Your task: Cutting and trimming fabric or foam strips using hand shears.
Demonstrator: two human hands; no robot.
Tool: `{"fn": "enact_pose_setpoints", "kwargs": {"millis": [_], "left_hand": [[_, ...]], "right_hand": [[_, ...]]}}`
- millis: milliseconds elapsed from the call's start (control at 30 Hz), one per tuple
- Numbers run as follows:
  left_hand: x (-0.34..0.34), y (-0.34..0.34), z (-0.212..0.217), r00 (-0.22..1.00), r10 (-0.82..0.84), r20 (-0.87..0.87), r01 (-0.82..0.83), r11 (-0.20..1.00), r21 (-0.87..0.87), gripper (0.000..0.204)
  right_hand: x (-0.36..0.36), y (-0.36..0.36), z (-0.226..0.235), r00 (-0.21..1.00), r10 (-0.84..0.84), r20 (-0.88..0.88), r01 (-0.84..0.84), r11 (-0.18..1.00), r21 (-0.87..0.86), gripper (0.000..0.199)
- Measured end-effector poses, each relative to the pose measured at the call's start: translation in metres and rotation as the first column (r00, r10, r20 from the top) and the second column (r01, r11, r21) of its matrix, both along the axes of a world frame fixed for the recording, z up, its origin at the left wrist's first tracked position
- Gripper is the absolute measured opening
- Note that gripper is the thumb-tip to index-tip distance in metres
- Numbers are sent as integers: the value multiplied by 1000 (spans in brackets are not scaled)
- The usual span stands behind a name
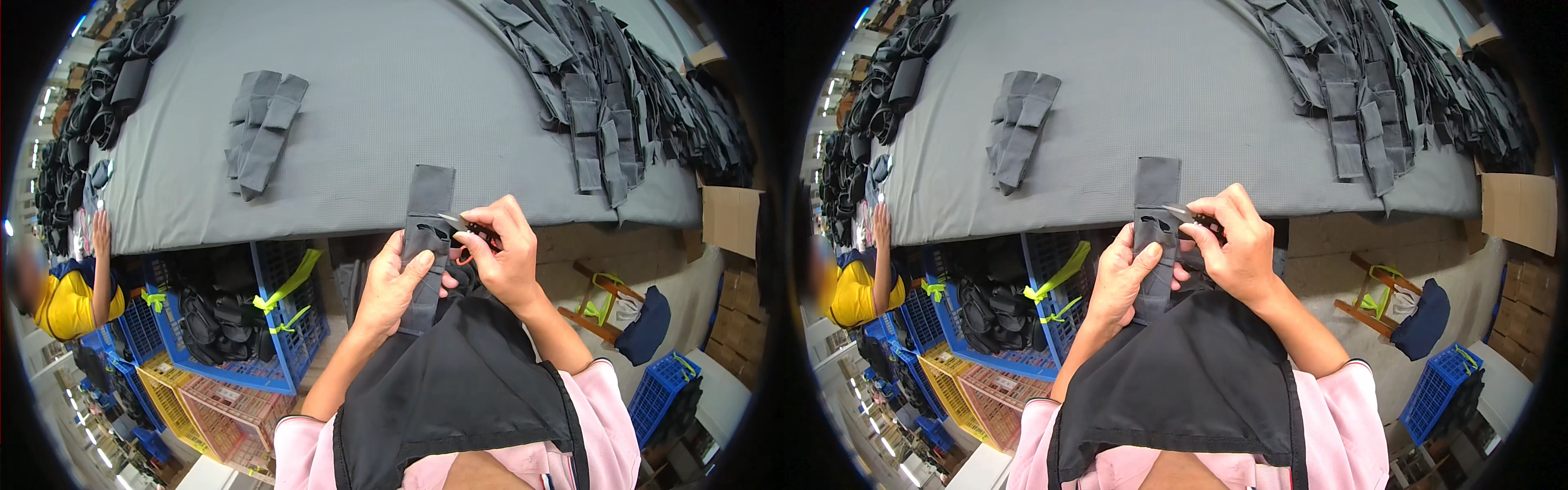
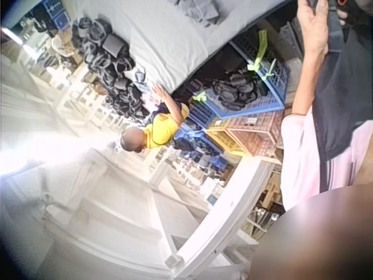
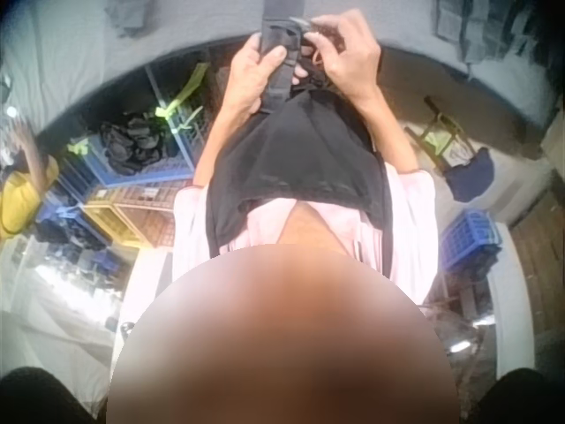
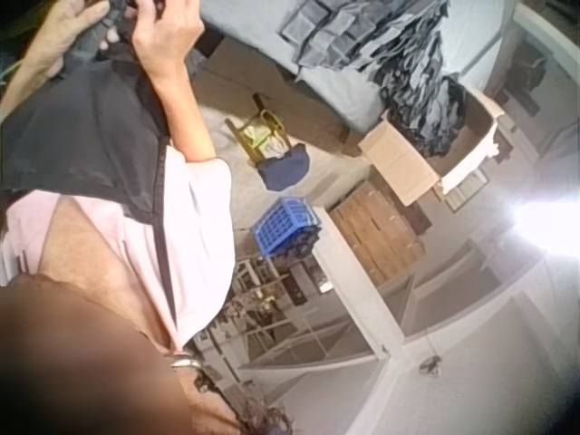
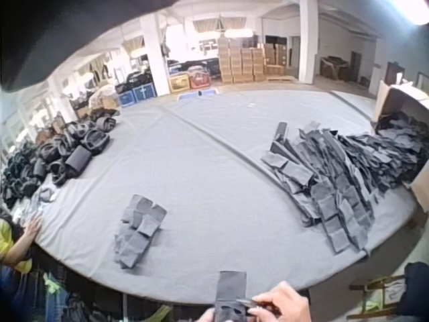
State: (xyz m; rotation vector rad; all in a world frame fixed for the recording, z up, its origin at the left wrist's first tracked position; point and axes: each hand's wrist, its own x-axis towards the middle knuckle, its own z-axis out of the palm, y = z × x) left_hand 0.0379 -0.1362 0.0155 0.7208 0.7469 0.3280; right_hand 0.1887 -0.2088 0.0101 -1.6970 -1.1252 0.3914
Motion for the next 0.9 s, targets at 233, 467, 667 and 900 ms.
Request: {"fn": "enact_pose_setpoints", "kwargs": {"millis": [233, 467, 667, 900], "left_hand": [[1, -4, -1, 998, -30, -54, 33, 998, 61, 35], [0, -6, -2, 996, -44, -78, 48, 997, 58, 37], [1, -9, -4, 990, -48, -135, 63, 991, 115, 36], [0, -9, -6, 983, -49, -179, 86, 976, 202, 38]], "right_hand": [[2, 7, 7, 915, 127, 382, -121, 992, -39, 31], [0, 9, 7, 874, 182, 449, -173, 983, -61, 36], [-3, 7, 4, 760, 146, 633, -131, 989, -71, 25], [-3, 7, 7, 747, 118, 654, -130, 991, -30, 26]]}}
